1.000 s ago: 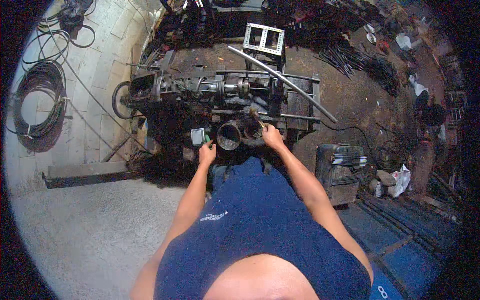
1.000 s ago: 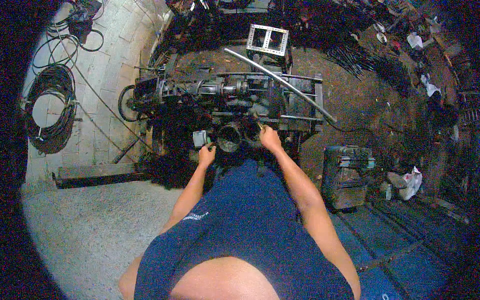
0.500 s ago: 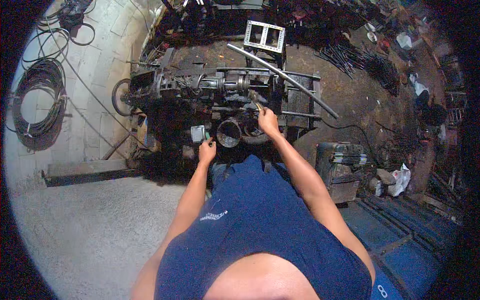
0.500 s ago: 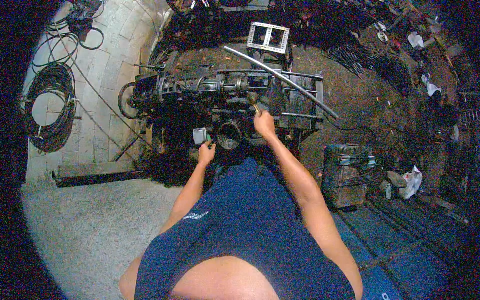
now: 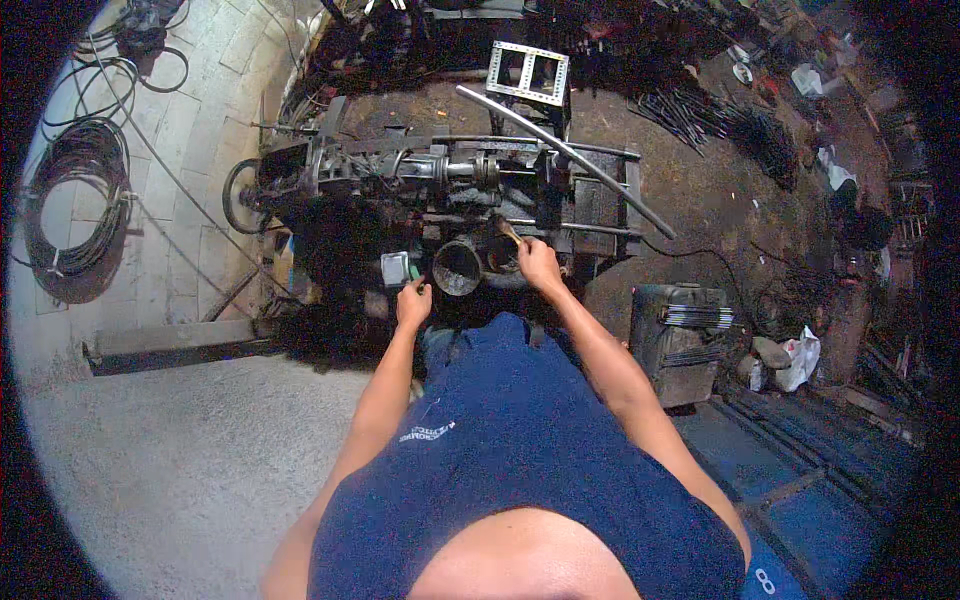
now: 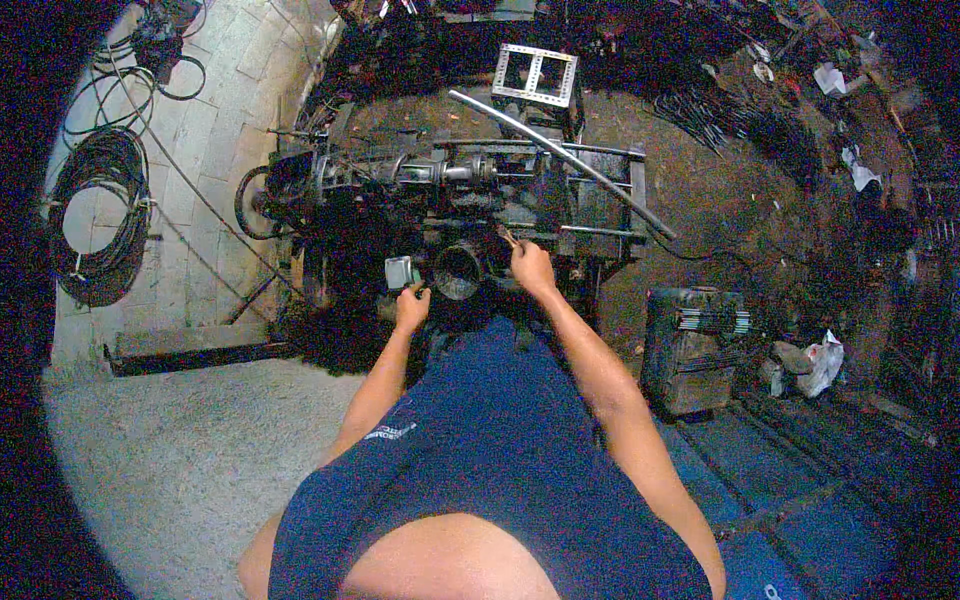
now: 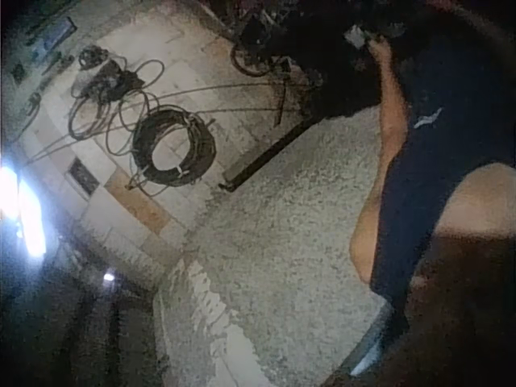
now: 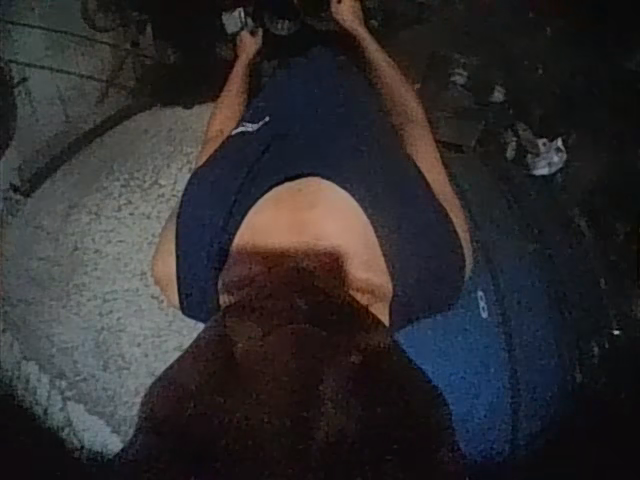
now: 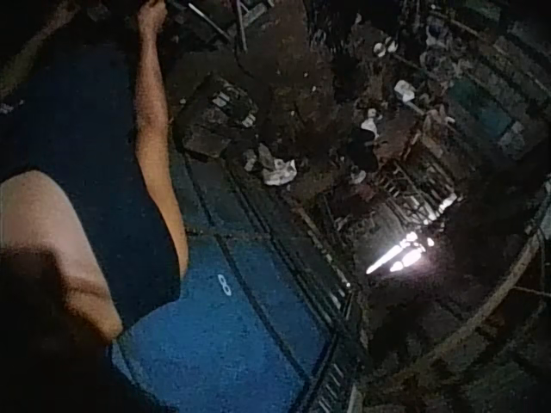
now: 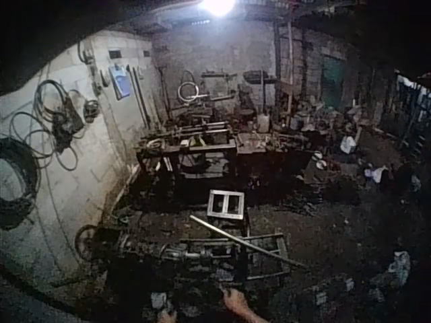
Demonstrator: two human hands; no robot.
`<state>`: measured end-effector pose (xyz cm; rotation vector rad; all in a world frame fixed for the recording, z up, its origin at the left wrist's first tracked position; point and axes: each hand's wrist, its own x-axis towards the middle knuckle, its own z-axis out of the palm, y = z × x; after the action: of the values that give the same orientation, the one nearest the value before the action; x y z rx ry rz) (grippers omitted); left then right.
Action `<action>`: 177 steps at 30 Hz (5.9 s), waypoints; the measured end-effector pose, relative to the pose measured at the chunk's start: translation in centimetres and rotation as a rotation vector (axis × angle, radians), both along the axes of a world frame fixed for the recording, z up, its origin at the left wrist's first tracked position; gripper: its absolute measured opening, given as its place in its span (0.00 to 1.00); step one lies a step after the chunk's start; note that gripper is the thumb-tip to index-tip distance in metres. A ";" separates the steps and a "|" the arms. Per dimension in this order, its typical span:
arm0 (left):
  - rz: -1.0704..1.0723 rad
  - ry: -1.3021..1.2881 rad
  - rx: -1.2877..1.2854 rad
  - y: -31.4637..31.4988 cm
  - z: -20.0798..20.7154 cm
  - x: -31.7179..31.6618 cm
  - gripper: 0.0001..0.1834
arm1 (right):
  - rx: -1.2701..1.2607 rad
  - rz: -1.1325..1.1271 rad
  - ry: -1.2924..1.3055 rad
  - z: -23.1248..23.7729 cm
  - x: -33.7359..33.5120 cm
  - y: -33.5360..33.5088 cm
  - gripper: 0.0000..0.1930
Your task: Fabricating and organizing metal parts using a specialized machine.
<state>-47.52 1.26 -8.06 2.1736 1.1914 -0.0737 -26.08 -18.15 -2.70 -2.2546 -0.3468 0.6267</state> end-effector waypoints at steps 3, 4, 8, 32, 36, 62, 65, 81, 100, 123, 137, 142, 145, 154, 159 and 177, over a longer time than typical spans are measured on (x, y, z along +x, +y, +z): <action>-0.015 0.007 -0.002 -0.1 0.7 0.3 0.20 | -0.010 -0.026 0.009 0.0 0.0 -0.3 0.17; -0.014 0.008 -0.002 -0.1 0.7 0.2 0.20 | -0.005 -0.020 0.018 -0.1 0.0 -0.4 0.16; 0.021 0.034 -0.012 -0.5 1.7 0.7 0.20 | -0.016 -0.039 0.010 -0.3 0.0 -0.7 0.16; 0.014 -0.028 0.010 -0.5 0.8 0.3 0.20 | -0.084 -0.016 0.165 -0.5 0.4 -1.2 0.20; 0.004 -0.056 0.027 -0.3 -0.1 -0.1 0.20 | -0.118 -0.008 0.177 0.1 0.3 -1.0 0.20; 0.034 0.071 -0.027 -0.4 1.3 0.5 0.20 | -0.068 -0.089 0.163 0.6 -0.2 -0.6 0.18; 0.014 0.055 -0.009 -0.3 0.8 0.6 0.20 | -0.032 -0.124 0.128 0.4 0.1 -0.9 0.18; -0.034 0.047 0.012 -0.4 0.7 0.5 0.20 | 0.068 -0.206 0.240 -0.3 0.2 -8.9 0.17; -0.121 0.169 0.048 0.0 0.6 1.1 0.20 | 0.736 -1.168 0.464 -15.1 8.8 -14.3 0.05; -0.106 0.003 0.035 -0.1 -0.1 1.4 0.20 | 0.286 -0.995 0.628 -18.1 10.1 -15.0 0.12; 0.035 0.039 -0.031 -0.2 0.5 0.7 0.20 | 0.219 0.152 -0.570 13.9 15.7 3.1 0.18; 0.059 0.053 0.002 -0.3 -0.1 0.7 0.19 | -0.047 0.128 -0.598 10.1 18.9 3.9 0.26; 0.058 0.014 -0.008 -0.3 0.2 0.6 0.19 | -0.189 0.245 -0.604 8.5 18.1 4.0 0.30; 0.067 0.041 -0.003 -0.6 1.1 1.3 0.19 | -0.184 0.355 -0.652 8.6 18.8 4.0 0.27; 0.091 0.021 -0.022 -0.3 0.1 1.1 0.19 | -0.001 0.617 -0.928 8.1 18.6 4.4 0.26; 0.068 0.033 -0.015 -0.2 -0.3 0.7 0.20 | -0.095 0.584 -0.642 9.1 18.3 4.1 0.21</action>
<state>-46.80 1.11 -8.35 2.1240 1.2782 -0.0900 -7.81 -14.06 6.45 -2.4015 -1.3450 0.1714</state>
